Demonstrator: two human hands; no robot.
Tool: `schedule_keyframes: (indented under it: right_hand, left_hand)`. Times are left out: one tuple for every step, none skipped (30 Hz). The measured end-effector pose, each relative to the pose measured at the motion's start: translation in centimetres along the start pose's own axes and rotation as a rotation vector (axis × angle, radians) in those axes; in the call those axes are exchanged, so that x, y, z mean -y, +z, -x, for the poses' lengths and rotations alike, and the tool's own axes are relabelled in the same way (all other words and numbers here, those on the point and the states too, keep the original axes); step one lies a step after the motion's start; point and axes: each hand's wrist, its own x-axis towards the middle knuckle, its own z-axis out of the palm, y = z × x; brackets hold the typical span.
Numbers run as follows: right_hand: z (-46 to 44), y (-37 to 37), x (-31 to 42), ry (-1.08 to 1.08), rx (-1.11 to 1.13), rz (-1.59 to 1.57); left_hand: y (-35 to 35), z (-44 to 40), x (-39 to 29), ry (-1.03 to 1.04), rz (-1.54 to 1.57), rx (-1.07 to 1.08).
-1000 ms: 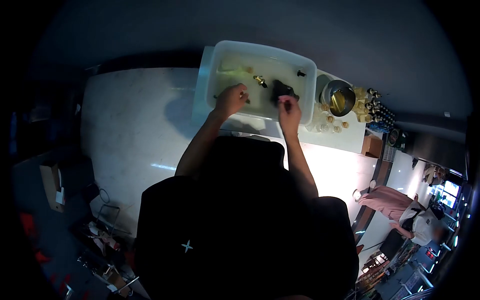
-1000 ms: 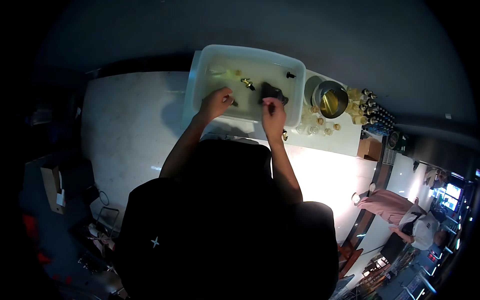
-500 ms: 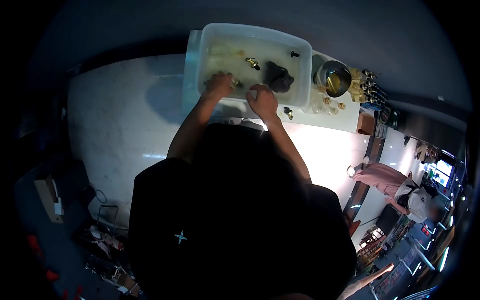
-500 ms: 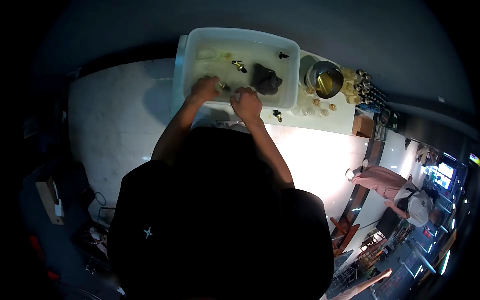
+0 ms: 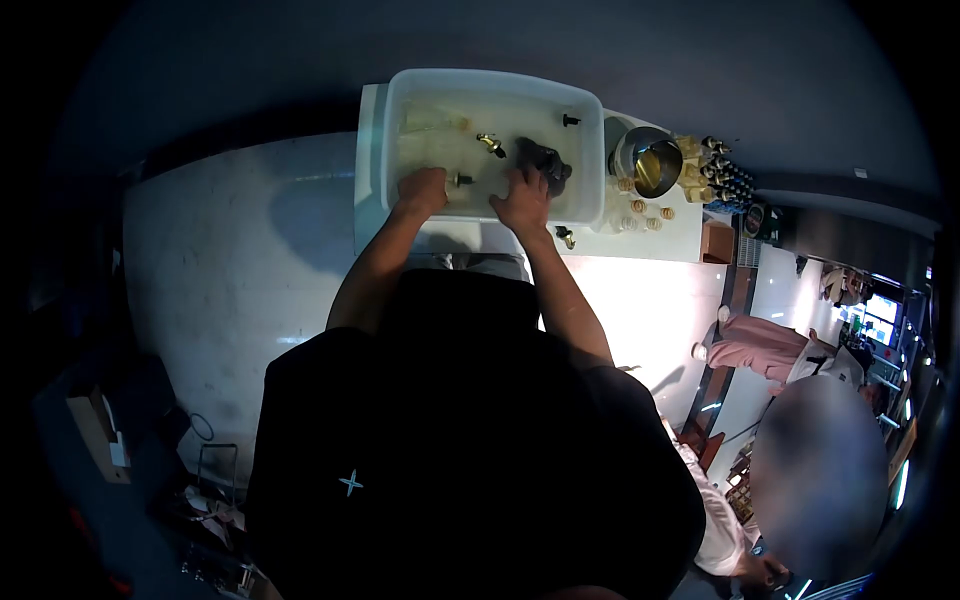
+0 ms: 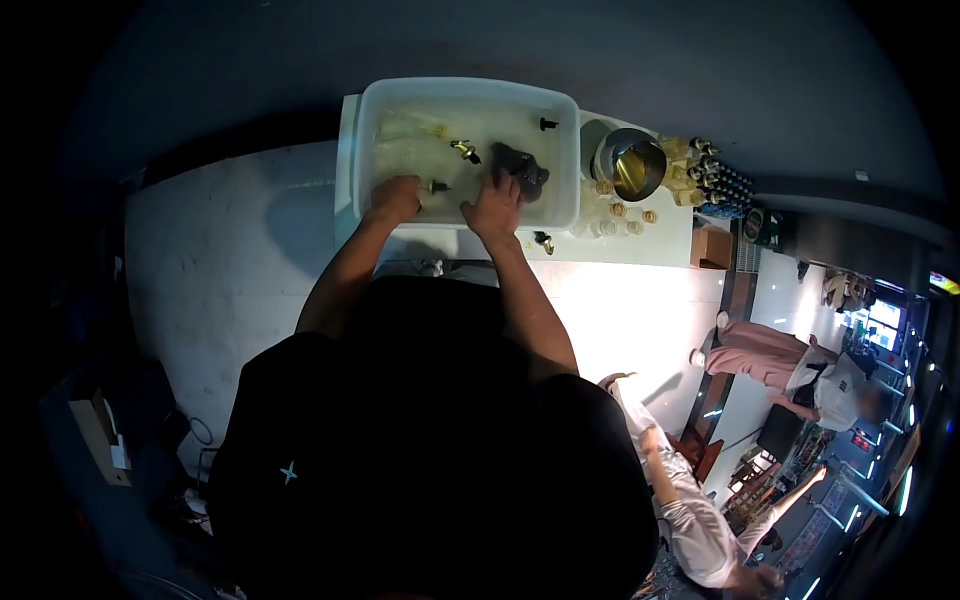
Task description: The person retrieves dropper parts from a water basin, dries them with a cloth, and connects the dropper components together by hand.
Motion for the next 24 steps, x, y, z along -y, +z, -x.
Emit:
schedule_keyframes:
  right_hand:
    - [-0.3, -0.1, -0.3, 0.044, 0.029, 0.056]
    - [-0.7, -0.1, -0.5, 0.085, 0.059, 0.111]
    - [-1.1, -0.2, -0.5, 0.123, 0.092, 0.166]
    - [-1.5, -0.1, -0.6, 0.178, 0.146, 0.137]
    - [-2.1, 0.0, -0.7, 0.233, 0.198, 0.107]
    - [-2.8, 0.0, -1.0, 0.289, 0.251, 0.079]
    - [-3.2, 0.0, -1.2, 0.325, 0.306, 0.03]
    - [-3.5, 0.2, -1.4, 0.321, 0.332, 0.021]
    - [-3.7, 0.3, -1.7, 0.318, 0.357, 0.013]
    - [-3.7, 0.4, -1.7, 0.315, 0.382, 0.005]
    - [-3.9, 0.4, -1.8, 0.306, 0.408, 0.018]
    - [-4.0, 0.2, -1.7, 0.298, 0.434, 0.033]
    - [-3.9, 0.1, -1.7, 0.289, 0.462, 0.048]
    - [-4.0, 0.3, -1.8, 0.301, 0.482, 0.048]
    - [-4.2, 0.6, -1.8, 0.313, 0.5, 0.047]
    - [-4.3, 0.8, -1.9, 0.325, 0.517, 0.047]
    - [-4.4, 1.0, -2.0, 0.304, 0.537, 0.068]
    - [-4.3, 0.9, -1.8, 0.284, 0.556, 0.089]
    - [-4.2, 0.7, -1.6, 0.264, 0.576, 0.11]
    - [-4.2, 0.4, -1.4, 0.233, 0.582, 0.099]
    - [-4.1, -0.2, -1.0, 0.201, 0.589, 0.087]
    - [-3.9, -0.5, -0.8, 0.169, 0.597, 0.073]
    - [-3.5, -0.3, -0.6, 0.075, 0.482, -0.039]
    - [-3.2, 0.0, -0.6, -0.018, 0.362, -0.15]
  left_hand:
    - [0.6, -0.3, 0.2, 0.016, 0.01, -0.009]
    - [1.3, -0.6, 0.5, 0.037, 0.038, -0.049]
    - [1.5, -0.4, 0.6, 0.054, 0.065, -0.088]
    - [1.5, -0.2, 0.7, 0.07, 0.091, -0.129]
    - [1.5, -0.3, 0.6, 0.081, 0.123, -0.162]
    - [1.4, -0.2, 0.2, 0.093, 0.155, -0.194]
    - [1.2, 0.0, 0.1, 0.106, 0.185, -0.225]
    - [1.3, -0.2, 0.2, 0.106, 0.229, -0.233]
    - [1.8, -0.8, 0.3, 0.107, 0.274, -0.241]
    - [2.4, -1.3, 0.6, 0.107, 0.319, -0.248]
    - [3.0, -1.9, 0.9, 0.129, 0.336, -0.273]
    - [3.3, -2.3, 1.1, 0.151, 0.354, -0.298]
    - [3.7, -2.5, 1.3, 0.172, 0.372, -0.321]
    - [4.0, -2.7, 1.4, 0.168, 0.397, -0.321]
    - [3.9, -2.6, 1.3, 0.165, 0.422, -0.323]
    - [3.7, -2.6, 1.2, 0.163, 0.447, -0.326]
    - [3.5, -2.5, 1.0, 0.163, 0.464, -0.326]
    - [3.4, -2.5, 0.9, 0.165, 0.481, -0.325]
    - [3.3, -2.3, 0.8, 0.166, 0.498, -0.323]
    - [3.2, -2.1, 0.7, 0.184, 0.531, -0.322]
    - [2.9, -1.9, 0.6, 0.2, 0.562, -0.32]
    - [2.8, -1.6, 0.6, 0.216, 0.593, -0.317]
    - [2.7, -1.5, 0.5, 0.233, 0.611, -0.328]
    - [2.8, -1.7, 0.6, 0.253, 0.629, -0.341]
